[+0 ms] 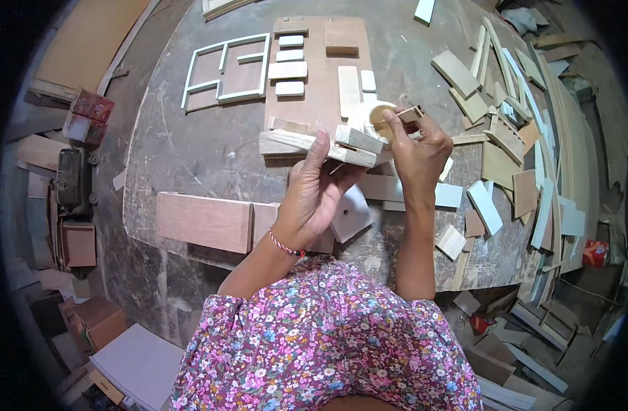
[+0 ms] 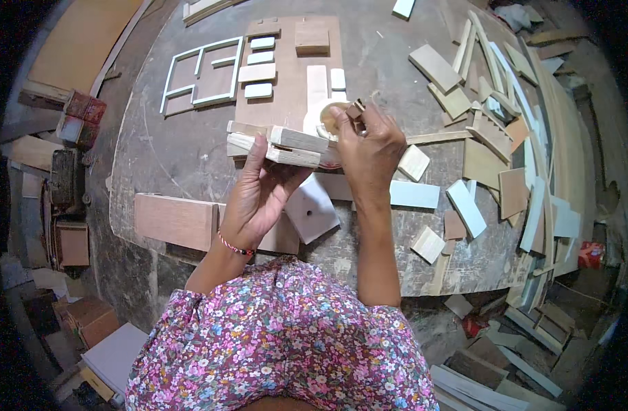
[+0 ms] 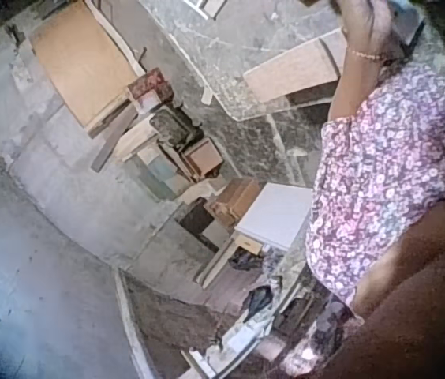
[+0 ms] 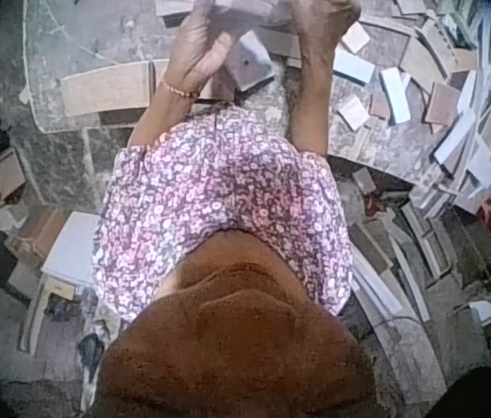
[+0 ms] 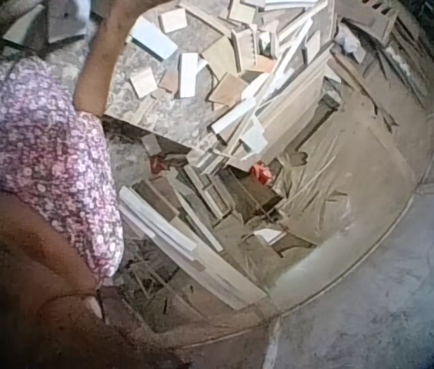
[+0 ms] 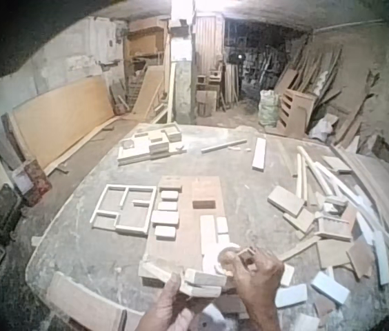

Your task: The person aligns and stacks small wooden blocks on a workbench, then uses a sanding block to smooth the edges of the stack. They subsequently pick up a small wooden frame and apply glue to its edges using a brush.

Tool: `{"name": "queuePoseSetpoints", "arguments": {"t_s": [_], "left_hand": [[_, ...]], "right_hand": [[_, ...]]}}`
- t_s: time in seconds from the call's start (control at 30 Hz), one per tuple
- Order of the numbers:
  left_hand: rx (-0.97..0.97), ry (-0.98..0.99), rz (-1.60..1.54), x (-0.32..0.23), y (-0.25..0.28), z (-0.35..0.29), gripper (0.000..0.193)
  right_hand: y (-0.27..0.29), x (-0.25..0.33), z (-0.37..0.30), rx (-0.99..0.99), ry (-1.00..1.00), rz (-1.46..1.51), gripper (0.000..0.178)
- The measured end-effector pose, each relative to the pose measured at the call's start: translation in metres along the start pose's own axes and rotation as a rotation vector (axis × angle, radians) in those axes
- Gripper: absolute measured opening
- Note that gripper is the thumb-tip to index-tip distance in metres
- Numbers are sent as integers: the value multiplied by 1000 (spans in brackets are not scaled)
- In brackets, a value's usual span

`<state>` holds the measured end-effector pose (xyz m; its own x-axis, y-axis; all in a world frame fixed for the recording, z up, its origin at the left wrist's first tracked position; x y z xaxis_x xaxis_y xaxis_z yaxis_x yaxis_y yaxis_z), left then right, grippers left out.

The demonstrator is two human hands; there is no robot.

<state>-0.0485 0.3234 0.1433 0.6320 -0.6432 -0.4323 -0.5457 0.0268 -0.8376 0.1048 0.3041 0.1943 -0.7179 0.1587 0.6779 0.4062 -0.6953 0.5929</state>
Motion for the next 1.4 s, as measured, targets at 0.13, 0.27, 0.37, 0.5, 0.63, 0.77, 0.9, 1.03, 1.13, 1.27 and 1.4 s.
{"name": "queuePoseSetpoints", "arguments": {"t_s": [0.13, 0.27, 0.37, 0.5, 0.63, 0.77, 0.9, 1.03, 1.13, 1.27, 1.4], "left_hand": [[29, 23, -85, 4, 4, 4, 48], [6, 10, -105, 4, 5, 4, 46], [-7, 4, -122, 1, 9, 3, 44], [16, -20, -179, -3, 11, 4, 41], [9, -30, -111, -1, 7, 2, 46], [5, -27, -116, 1, 9, 2, 41], [29, -9, -127, 3, 12, 5, 43], [28, -3, -138, 8, 9, 8, 43], [33, -2, -110, 11, 8, 8, 44], [44, -13, -136, 9, 10, 8, 46], [8, -22, -156, 4, 13, 5, 47]], "right_hand": [[4, 0, 0, -11, 5, 22, 17], [19, 7, -5, -26, -43, 88, 16], [31, -4, -5, -125, -137, 266, 13], [59, 3, -5, -221, -224, 340, 14], [35, 0, -1, -132, -46, 217, 17], [5, 9, 0, 16, -10, -26, 18], [-4, 2, 4, 31, -16, -113, 16], [0, 9, 6, 71, -69, -134, 27], [3, 5, 6, 42, -116, -115, 29], [19, 5, 4, -65, -125, -82, 27], [44, -8, 0, -200, -176, 347, 19]]}}
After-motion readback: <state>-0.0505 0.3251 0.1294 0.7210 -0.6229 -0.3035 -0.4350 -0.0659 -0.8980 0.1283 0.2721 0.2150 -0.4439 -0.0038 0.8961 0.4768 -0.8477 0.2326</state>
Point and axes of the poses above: each hand's wrist, its own z-axis towards the middle knuckle, its own y-axis out of the back of the hand, x = y × z, the point moved 6 cm from there along z, towards the middle knuckle, and after that the axes turned 2 degrees about x, right-handed, at the moved point
